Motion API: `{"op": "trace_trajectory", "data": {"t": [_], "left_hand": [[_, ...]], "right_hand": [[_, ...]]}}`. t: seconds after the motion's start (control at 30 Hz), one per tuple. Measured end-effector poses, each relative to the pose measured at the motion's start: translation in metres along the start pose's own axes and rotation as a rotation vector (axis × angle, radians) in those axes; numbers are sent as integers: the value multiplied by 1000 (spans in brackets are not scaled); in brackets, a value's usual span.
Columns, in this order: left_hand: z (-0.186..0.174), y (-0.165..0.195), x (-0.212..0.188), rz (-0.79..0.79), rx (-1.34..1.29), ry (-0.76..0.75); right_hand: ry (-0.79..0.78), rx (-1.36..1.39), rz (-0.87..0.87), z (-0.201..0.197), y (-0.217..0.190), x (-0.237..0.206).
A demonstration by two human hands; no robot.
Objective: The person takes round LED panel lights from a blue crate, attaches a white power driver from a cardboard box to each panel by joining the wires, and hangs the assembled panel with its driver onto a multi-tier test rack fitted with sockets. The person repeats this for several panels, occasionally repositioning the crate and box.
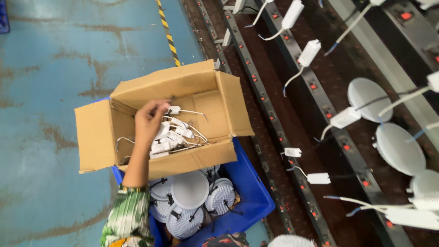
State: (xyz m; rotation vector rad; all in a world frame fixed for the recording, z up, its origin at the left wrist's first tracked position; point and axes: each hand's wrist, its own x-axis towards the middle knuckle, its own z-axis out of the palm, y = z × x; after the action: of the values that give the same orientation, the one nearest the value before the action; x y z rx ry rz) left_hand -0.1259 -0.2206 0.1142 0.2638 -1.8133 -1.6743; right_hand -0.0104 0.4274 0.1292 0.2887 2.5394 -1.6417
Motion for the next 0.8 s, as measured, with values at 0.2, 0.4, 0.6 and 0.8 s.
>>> {"op": "trace_trajectory", "data": {"t": [0.2,0.4,0.6,0.8], "left_hand": [[83,99,-96,23,108,-376],[148,170,-188,-77,24,-699],[170,205,-226,128,99,-807],[177,222,-240,238,93,-828]], "right_hand": [[-116,-41,-378,22,-65,-27],[-172,-67,-461,38,-126,-55],[-266,23,-567,34,-137,-62],[-321,-8,-576,28,-125,-55]]}}
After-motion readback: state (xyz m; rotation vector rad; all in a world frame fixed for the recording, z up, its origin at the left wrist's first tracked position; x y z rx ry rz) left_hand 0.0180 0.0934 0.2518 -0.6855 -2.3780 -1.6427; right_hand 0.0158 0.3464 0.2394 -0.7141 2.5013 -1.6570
